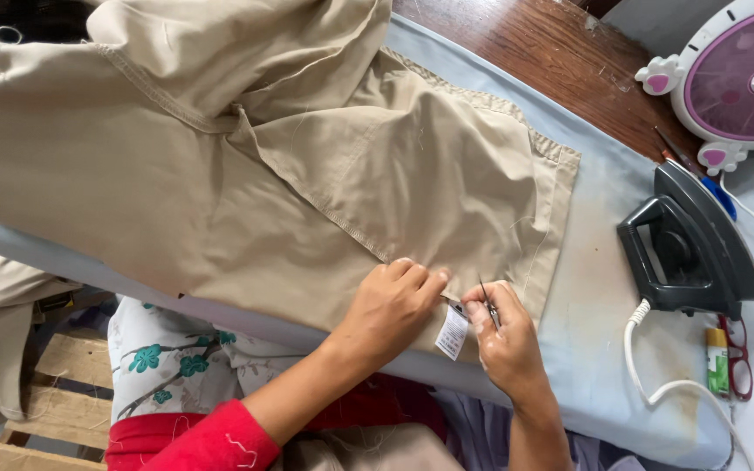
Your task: The person uses small scissors to cut loose threads and tags from a beige jacket laid out on an ironing board. They trim the cuffs, the main body, and the collar area, then flip the garment to continue cutting threads on the other side.
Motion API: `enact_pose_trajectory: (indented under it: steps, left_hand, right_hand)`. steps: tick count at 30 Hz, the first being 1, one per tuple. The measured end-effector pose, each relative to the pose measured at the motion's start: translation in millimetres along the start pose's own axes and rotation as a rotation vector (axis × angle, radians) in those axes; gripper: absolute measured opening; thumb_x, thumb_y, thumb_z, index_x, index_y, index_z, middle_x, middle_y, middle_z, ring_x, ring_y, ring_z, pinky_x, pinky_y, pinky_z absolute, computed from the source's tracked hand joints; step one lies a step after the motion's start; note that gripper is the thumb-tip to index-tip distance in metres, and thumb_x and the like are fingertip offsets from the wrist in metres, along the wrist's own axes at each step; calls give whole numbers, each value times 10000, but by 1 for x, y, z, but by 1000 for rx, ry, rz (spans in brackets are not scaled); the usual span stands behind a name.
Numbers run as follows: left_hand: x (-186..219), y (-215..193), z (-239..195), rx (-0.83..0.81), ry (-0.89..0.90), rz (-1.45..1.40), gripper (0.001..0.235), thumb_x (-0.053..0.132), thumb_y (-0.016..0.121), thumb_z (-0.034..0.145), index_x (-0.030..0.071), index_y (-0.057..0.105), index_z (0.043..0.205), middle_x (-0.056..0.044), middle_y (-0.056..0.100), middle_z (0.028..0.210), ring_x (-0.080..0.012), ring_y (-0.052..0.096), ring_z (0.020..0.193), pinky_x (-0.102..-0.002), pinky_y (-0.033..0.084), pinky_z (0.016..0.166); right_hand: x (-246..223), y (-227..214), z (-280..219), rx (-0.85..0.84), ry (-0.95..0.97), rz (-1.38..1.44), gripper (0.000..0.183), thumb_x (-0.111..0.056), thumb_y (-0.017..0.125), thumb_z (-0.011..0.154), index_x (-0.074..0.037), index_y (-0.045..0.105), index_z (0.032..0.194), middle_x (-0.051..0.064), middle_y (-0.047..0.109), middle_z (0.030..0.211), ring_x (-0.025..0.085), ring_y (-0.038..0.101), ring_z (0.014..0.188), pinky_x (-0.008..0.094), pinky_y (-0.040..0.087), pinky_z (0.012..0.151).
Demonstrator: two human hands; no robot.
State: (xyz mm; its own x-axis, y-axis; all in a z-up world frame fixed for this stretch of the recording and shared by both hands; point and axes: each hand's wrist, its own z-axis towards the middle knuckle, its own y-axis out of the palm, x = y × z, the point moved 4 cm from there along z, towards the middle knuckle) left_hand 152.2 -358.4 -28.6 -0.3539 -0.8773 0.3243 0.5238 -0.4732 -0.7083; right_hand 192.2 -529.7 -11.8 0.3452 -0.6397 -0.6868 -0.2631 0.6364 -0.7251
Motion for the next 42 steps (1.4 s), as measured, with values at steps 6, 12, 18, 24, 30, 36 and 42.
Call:
enact_pose_trajectory:
  steps: [6,12,18,24,30,36,42]
  left_hand:
    - [-10,55,1,-165,-43,-117,160,229,734,790,192,630,676,-8,567,745,-274,559,653,-423,446,450]
    - [-27,37,2,-131,-162,-371,155,239,668,956,130,651,847,-59,612,951,-319,617,650,-456,497,565]
    - [-30,27,7,-141,-223,-406,139,204,629,994,89,580,934,-68,588,1063,-292,635,704,-455,514,505]
    - [-27,28,7,-136,-225,-380,148,198,633,992,95,562,914,-89,569,1060,-307,604,609,-462,470,432]
    - [-26,27,7,-165,-220,-375,149,205,641,984,99,557,919,-94,569,1085,-321,610,605,-482,455,413]
    - [-26,27,6,-158,-195,-356,125,175,640,968,103,556,910,-97,573,1079,-313,611,623,-466,468,439]
    - [-28,25,7,-143,-208,-363,140,204,627,1000,111,555,924,-61,571,1042,-277,608,657,-438,486,474]
  right_hand:
    - [-4,5,1,-15,132,128,116,-168,606,1018,-110,646,925,-15,589,840,107,538,766,247,446,743]
    - [21,1,1,38,261,149,336,-287,641,965,-120,656,1256,17,663,1006,118,627,956,254,491,913]
    - [17,0,2,-33,275,57,338,-157,699,916,-118,757,1246,3,759,1117,113,689,1026,244,505,952]
    - [14,3,1,-78,199,28,342,-108,737,898,-142,790,1235,-18,752,951,69,666,865,209,507,823]
    - [16,4,3,-64,162,12,304,-96,727,904,-138,804,1195,-15,782,972,60,683,873,210,518,813]
    - [14,4,2,-68,148,-48,297,-130,717,914,-201,810,1188,-64,782,946,43,677,835,209,511,778]
    - [25,-17,3,-20,338,218,319,-72,722,888,-80,799,1197,23,803,1139,99,693,1086,225,518,988]
